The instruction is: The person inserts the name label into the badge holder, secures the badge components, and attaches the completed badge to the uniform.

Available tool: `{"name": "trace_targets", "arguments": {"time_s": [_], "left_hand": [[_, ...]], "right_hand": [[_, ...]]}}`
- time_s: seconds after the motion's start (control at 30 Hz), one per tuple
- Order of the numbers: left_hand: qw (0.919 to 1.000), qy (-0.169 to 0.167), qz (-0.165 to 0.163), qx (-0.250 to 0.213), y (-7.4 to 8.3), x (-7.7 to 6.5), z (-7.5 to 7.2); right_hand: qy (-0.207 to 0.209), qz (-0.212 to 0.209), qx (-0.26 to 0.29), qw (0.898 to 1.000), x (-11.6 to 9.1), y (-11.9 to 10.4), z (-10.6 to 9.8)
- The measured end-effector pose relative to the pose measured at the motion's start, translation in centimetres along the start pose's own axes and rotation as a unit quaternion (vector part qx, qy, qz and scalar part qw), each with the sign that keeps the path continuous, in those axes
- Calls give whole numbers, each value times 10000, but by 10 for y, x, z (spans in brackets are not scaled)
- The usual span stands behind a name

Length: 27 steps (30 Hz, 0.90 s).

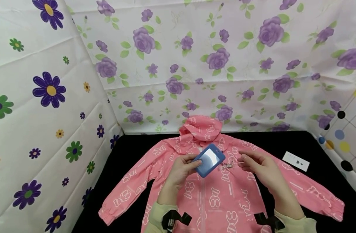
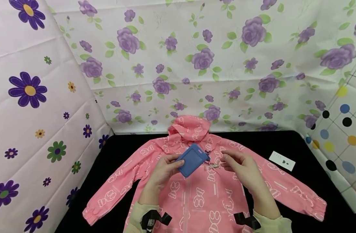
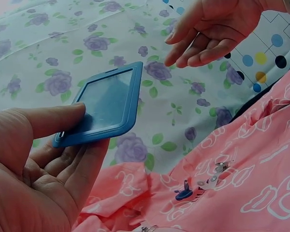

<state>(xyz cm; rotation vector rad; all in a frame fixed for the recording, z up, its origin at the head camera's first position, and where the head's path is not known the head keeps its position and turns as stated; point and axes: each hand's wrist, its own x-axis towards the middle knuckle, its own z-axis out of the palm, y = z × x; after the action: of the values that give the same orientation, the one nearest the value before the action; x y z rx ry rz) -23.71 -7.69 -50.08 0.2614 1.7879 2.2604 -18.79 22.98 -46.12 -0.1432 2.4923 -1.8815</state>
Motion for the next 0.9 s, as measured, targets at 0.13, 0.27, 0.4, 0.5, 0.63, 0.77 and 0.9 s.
{"name": "trace_targets", "arguments": {"time_s": [0.13,0.27,0.4,0.5,0.63,0.77,0.9], "left_hand": [[10000,-69,-5,60,1,0,0],[9998,-121,44,130,2,-2,0],[9997,-25,114,232,1,-2,2],[9991,171,195,333,1,-2,4],[9954,515,535,610,1,-1,8],[9850,895,1140,939,2,-2,12],[9757,1115,1598,1000,4,-4,16]], "right_hand": [[-3,-1,23,10000,-1,0,-2],[-23,1,62,10000,-2,-1,-2],[-41,73,12,10000,-2,-2,0],[-137,86,98,9998,-2,-4,4],[-309,-1,454,9985,-2,-7,9],[-481,-48,699,9964,-4,-8,14],[-586,-35,802,9951,-4,-8,16]]}}
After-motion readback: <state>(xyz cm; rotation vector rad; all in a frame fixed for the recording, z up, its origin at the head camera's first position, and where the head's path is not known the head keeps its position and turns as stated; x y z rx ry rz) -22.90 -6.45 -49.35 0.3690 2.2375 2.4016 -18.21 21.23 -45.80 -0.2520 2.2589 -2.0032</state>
